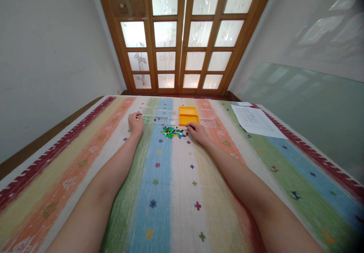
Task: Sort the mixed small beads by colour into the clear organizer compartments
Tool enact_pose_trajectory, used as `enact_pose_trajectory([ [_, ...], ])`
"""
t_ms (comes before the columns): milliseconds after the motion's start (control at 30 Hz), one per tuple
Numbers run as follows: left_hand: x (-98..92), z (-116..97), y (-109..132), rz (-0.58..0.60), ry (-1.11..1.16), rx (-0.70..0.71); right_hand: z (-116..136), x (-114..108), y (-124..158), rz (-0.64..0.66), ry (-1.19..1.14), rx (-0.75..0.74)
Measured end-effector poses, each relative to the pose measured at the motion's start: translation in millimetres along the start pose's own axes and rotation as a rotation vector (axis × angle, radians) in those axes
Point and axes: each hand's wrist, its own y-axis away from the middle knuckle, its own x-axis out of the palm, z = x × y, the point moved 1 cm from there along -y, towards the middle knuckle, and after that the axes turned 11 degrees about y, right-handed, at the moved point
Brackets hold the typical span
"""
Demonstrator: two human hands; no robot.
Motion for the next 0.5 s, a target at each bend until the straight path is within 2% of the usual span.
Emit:
enact_pose_trajectory([
  [100, -0.4, 6, 2, 0.003, -0.140, -0.068, -1, -1, -1, -0.066, 0.033, 0.014],
  [200, 2.4, 12, 4, 0.070, -0.220, -0.144, -3, -5, -2, -0.196, 0.135, 0.058],
  [333, 4.9, 12, 7, 0.152, -0.277, -0.128, -9, -11, -3, -0.331, 0.243, 0.142],
  [400, 4.7, 10, 7, 0.165, -0.289, -0.114, -13, -13, -2, -0.367, 0.282, 0.196],
  [500, 3.7, 9, 8, 0.165, -0.284, -0.111, -20, -14, -2, -0.354, 0.330, 0.264],
])
